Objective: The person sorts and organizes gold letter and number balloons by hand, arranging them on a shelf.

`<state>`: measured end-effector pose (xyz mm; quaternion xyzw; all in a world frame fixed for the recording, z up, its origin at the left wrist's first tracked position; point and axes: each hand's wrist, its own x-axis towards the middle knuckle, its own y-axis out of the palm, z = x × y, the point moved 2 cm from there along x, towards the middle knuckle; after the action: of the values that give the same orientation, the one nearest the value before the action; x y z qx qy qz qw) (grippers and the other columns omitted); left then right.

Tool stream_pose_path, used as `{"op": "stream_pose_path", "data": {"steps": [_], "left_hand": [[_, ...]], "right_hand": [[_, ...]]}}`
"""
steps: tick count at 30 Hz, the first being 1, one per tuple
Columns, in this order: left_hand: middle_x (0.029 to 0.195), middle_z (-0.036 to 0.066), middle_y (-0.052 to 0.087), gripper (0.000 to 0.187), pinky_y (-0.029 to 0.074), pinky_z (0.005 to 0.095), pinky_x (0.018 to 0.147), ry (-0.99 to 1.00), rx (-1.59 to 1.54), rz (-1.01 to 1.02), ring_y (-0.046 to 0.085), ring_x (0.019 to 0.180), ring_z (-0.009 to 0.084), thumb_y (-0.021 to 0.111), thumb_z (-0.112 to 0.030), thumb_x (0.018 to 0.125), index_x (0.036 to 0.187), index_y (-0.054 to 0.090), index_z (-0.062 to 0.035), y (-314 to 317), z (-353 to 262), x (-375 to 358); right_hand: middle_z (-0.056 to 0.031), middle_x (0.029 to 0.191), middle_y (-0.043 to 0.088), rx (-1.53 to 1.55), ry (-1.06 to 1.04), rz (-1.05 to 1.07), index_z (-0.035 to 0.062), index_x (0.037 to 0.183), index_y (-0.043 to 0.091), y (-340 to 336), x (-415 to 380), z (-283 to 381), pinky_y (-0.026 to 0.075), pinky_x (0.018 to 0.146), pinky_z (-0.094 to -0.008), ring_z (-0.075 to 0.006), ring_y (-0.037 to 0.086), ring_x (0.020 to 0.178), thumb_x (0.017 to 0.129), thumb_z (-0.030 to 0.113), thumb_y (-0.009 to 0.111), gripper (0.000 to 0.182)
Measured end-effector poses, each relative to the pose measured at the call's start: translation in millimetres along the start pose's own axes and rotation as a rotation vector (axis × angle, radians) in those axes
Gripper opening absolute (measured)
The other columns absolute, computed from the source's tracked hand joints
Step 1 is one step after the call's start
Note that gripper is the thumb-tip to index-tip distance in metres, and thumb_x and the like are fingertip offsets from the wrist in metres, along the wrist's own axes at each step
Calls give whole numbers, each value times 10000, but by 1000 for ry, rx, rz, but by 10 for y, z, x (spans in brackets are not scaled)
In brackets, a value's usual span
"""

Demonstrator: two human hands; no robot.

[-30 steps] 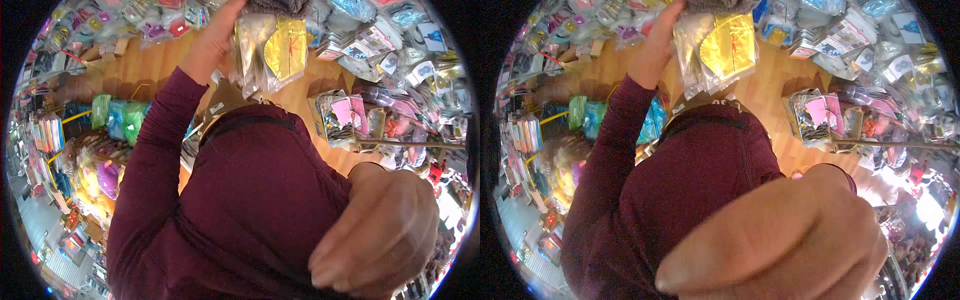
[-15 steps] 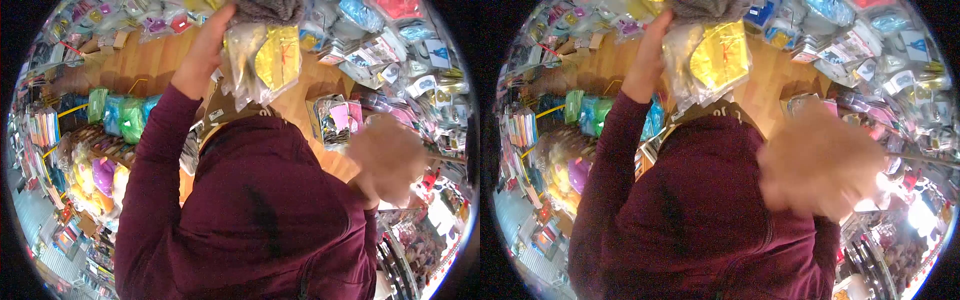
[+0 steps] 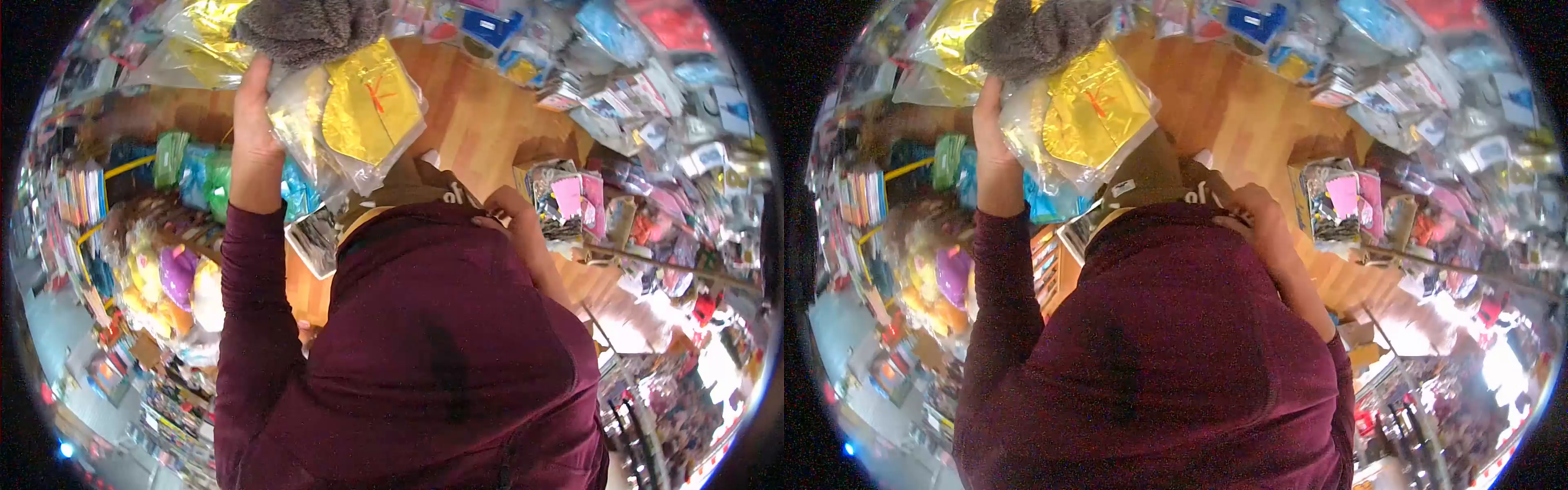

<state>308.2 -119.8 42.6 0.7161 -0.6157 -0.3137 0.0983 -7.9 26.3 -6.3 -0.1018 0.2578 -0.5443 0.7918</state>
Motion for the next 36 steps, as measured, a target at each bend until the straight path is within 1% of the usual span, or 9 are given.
{"op": "stream_pose_path", "data": {"steps": [5, 6, 10, 15, 18, 21, 26, 28, 36], "left_hand": [[1072, 169, 573, 388, 502, 421, 813, 46, -42, -92, 594, 929, 298, 474, -269, 880, 1158, 464, 2, -239, -83, -161], [1060, 168, 577, 381, 504, 430, 805, 7, -227, 64, 595, 921, 305, 482, -265, 876, 1152, 467, -3, -345, -93, -140], [1074, 160, 570, 370, 482, 410, 834, 65, -236, -20, 582, 944, 291, 449, -270, 891, 1147, 473, -3, -584, -163, -123], [1049, 166, 580, 375, 505, 432, 796, 175, -12, -160, 596, 909, 309, 483, -273, 876, 1138, 474, -4, -367, -222, -174], [1043, 164, 580, 370, 508, 429, 788, 62, -327, 61, 598, 900, 309, 482, -276, 876, 1125, 478, -3, -404, -144, -72], [1049, 157, 580, 382, 505, 425, 794, 65, -132, -99, 599, 896, 309, 480, -281, 875, 1132, 476, 1, -222, -91, 41], [1081, 166, 566, 396, 485, 430, 824, -122, -264, 176, 582, 939, 310, 467, -286, 881, 1159, 469, -3, -32, 13, 268], [1117, 165, 551, 391, 473, 427, 844, 79, 21, 29, 563, 977, 309, 468, -271, 880, 1167, 465, -5, 217, -26, 278], [1141, 141, 547, 372, 466, 402, 864, 18, -118, 202, 557, 999, 278, 468, -238, 880, 1180, 464, -18, 403, 72, 505]], "right_hand": [[-130, 663, 518, 61, 156, -167, 9, 794, 507, 20, -45, -46, 426, 576, -327, -228, 516, 604, 779, 102, 630, 155], [-148, 666, 523, 20, 172, -201, 8, 807, 505, 26, -14, -51, 425, 576, -356, -272, 526, 611, 794, 88, 605, 129], [-199, 678, 540, -352, -191, -349, 15, 819, 466, 43, 247, -206, 414, 537, -437, -398, 533, 612, 813, 103, 587, 150], [-230, 704, 569, -511, -16, -346, 46, 850, 443, 150, 571, -463, 433, 556, -493, -435, 558, 663, 834, 229, 575, 226], [-212, 699, 588, -613, 64, -235, 57, 852, 443, 240, 705, -650, 462, 563, -465, -415, 577, 667, 843, 322, 549, 285], [-209, 709, 584, -621, 63, -196, 54, 835, 458, 335, 807, -701, 456, 565, -472, -398, 580, 665, 830, 323, 570, 291], [-208, 730, 597, -638, -44, -104, 65, 845, 451, 422, 932, -874, 470, 584, -470, -391, 590, 682, 838, 384, 532, 329], [-206, 730, 597, -605, -50, -83, 55, 835, 460, 400, 897, -849, 465, 590, -467, -393, 587, 687, 838, 385, 533, 338], [-163, 810, 614, -178, 43, 139, 33, 855, 607, 17, 968, -579, 458, 679, -410, -351, 587, 776, 794, 386, 589, 358]]}}
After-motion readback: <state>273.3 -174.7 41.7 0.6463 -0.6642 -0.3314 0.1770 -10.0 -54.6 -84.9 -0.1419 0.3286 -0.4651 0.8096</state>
